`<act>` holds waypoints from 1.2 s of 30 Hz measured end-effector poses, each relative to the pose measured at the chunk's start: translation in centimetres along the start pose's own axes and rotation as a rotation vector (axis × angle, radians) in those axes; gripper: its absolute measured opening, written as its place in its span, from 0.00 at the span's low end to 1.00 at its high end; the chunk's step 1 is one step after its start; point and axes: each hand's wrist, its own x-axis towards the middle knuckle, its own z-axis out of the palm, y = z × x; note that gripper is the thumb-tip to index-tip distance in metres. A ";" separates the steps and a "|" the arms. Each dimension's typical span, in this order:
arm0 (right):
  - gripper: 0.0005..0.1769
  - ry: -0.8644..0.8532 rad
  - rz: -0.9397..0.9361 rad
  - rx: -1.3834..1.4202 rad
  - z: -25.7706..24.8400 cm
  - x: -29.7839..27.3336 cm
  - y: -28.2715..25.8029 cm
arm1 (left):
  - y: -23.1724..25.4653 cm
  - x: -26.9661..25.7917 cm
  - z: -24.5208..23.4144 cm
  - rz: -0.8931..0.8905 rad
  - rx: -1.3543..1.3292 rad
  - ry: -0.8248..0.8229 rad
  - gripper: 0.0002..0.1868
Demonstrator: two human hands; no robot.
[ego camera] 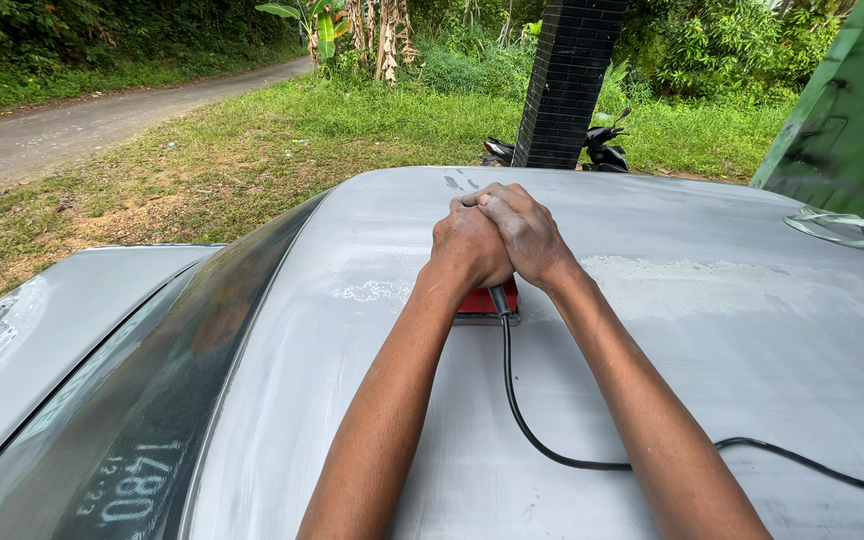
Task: The person uses a red electric sander to smooth the roof of a silver car. They move the sander back and forth across the surface, focusing on the area near the rear window.
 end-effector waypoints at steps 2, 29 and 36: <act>0.20 -0.003 -0.003 -0.005 -0.1 -0.3 -0.3 | 0.2 -0.3 0.0 -0.006 -0.014 0.006 0.32; 0.19 -0.015 -0.047 -0.009 -0.5 -3.9 -2.1 | 2.2 -5.7 -2.5 -0.007 -0.046 -0.011 0.30; 0.19 -0.015 -0.041 0.013 -0.3 -5.3 -2.7 | 1.5 -6.1 -1.6 0.037 0.028 0.011 0.28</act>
